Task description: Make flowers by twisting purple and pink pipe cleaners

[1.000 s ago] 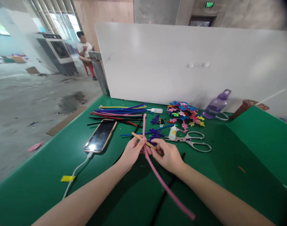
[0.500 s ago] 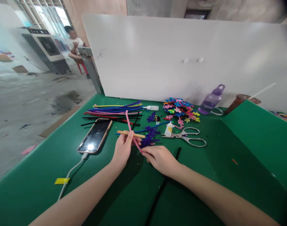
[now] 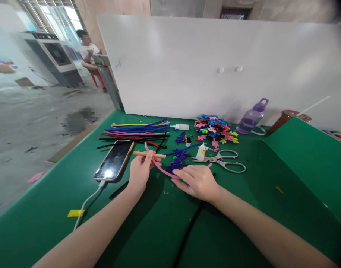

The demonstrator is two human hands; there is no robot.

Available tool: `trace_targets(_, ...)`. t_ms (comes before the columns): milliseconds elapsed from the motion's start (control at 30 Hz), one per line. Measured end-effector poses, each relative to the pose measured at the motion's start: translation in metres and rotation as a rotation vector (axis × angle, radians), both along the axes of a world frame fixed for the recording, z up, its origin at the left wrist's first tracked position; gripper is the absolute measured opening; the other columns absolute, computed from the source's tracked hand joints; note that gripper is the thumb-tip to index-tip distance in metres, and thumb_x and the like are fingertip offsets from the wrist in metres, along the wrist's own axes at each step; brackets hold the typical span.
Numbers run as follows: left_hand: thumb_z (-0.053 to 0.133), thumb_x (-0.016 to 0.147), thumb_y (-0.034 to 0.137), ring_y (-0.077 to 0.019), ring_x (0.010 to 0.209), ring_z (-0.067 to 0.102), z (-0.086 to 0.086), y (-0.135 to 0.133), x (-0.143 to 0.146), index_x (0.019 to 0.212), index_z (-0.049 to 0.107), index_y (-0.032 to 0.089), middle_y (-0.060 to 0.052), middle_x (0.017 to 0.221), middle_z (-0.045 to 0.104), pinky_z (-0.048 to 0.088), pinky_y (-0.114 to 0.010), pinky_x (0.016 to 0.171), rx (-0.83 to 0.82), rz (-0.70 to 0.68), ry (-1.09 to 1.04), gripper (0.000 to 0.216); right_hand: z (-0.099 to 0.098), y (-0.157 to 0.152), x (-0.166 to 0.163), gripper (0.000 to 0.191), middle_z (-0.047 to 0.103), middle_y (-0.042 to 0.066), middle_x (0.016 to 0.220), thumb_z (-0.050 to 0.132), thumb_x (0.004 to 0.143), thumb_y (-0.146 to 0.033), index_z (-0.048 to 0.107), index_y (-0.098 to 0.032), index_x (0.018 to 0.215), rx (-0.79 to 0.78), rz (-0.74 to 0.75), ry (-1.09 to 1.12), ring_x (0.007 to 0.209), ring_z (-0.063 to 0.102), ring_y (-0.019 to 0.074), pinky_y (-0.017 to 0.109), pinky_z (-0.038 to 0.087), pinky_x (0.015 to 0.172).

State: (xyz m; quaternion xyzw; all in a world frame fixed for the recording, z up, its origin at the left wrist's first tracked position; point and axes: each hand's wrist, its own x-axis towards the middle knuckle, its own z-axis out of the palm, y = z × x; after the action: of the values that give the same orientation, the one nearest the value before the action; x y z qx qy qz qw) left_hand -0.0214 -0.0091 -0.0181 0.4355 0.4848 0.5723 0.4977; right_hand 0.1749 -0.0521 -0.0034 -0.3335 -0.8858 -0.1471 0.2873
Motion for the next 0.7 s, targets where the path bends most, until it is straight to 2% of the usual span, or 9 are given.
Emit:
trace_targets(67, 0.059, 0.078, 0.042, -0.0189, 0.067, 0.067, 0.001, -0.001, 0.001, 0.097, 0.060, 0.010, -0.009, 0.078, 0.069, 0.053, -0.033, 0.068, -0.016, -0.031, -0.005, 0.038, -0.003, 0.005, 0.002, 0.019, 0.057, -0.001, 0.064, 0.050, 0.087, -0.028, 0.060, -0.018, 0.100, -0.001, 0.008, -0.061, 0.058, 0.051, 0.0109, 0.025, 0.035, 0.052)
trace_targets(167, 0.060, 0.077, 0.041, -0.0204, 0.069, 0.068, 0.002, 0.001, 0.002, 0.099, 0.058, 0.010, -0.011, 0.082, 0.070, 0.054, -0.036, 0.072, -0.044, -0.035, -0.042, 0.037, -0.008, 0.012, 0.004, 0.020, 0.062, 0.004, 0.075, 0.046, 0.088, -0.017, 0.060, -0.014, 0.102, -0.020, 0.000, -0.129, 0.068, 0.056, 0.0139, 0.027, 0.042, 0.060)
trace_targets(300, 0.060, 0.078, 0.039, -0.0222, 0.074, 0.069, 0.001, 0.001, 0.005, 0.098, 0.055, 0.011, -0.013, 0.091, 0.070, 0.052, -0.041, 0.078, -0.042, -0.047, -0.121, 0.035, -0.013, 0.016, 0.003, 0.033, 0.063, 0.012, 0.103, 0.039, 0.087, -0.007, 0.052, -0.010, 0.117, -0.045, -0.021, -0.103, 0.091, 0.058, 0.0191, 0.032, 0.049, 0.076)
trace_targets(400, 0.060, 0.078, 0.037, -0.0223, 0.078, 0.068, 0.002, -0.003, 0.009, 0.102, 0.053, 0.013, -0.013, 0.093, 0.070, 0.051, -0.041, 0.080, -0.056, -0.078, -0.174, 0.034, -0.013, 0.016, 0.002, 0.036, 0.061, 0.013, 0.109, 0.038, 0.085, -0.007, 0.049, -0.008, 0.119, -0.062, -0.024, -0.069, 0.098, 0.057, 0.0209, 0.034, 0.049, 0.081)
trace_targets(533, 0.059, 0.079, 0.036, -0.0218, 0.079, 0.068, 0.004, -0.008, 0.015, 0.104, 0.053, 0.013, -0.013, 0.096, 0.070, 0.050, -0.041, 0.082, -0.075, -0.146, -0.199, 0.035, -0.008, 0.013, 0.001, 0.031, 0.064, 0.010, 0.095, 0.041, 0.087, -0.016, 0.051, -0.009, 0.115, -0.078, -0.025, -0.070, 0.083, 0.060, 0.0168, 0.027, 0.048, 0.063)
trace_targets(600, 0.059, 0.079, 0.037, -0.0220, 0.077, 0.068, 0.004, -0.009, 0.016, 0.103, 0.054, 0.013, -0.013, 0.095, 0.070, 0.050, -0.040, 0.080, -0.083, -0.168, -0.194, 0.034, -0.006, 0.012, 0.002, 0.028, 0.063, 0.005, 0.082, 0.042, 0.089, -0.024, 0.052, -0.013, 0.114, -0.077, -0.038, -0.104, 0.069, 0.059, 0.0137, 0.025, 0.042, 0.053)
trace_targets(700, 0.055, 0.081, 0.040, -0.0233, 0.074, 0.068, 0.005, -0.009, 0.016, 0.101, 0.056, 0.012, -0.014, 0.091, 0.071, 0.050, -0.041, 0.077, -0.103, -0.179, -0.197, 0.035, -0.007, 0.011, 0.005, 0.022, 0.057, -0.001, 0.067, 0.043, 0.091, -0.029, 0.057, -0.019, 0.104, -0.069, -0.027, -0.150, 0.056, 0.053, 0.0100, 0.025, 0.031, 0.048)
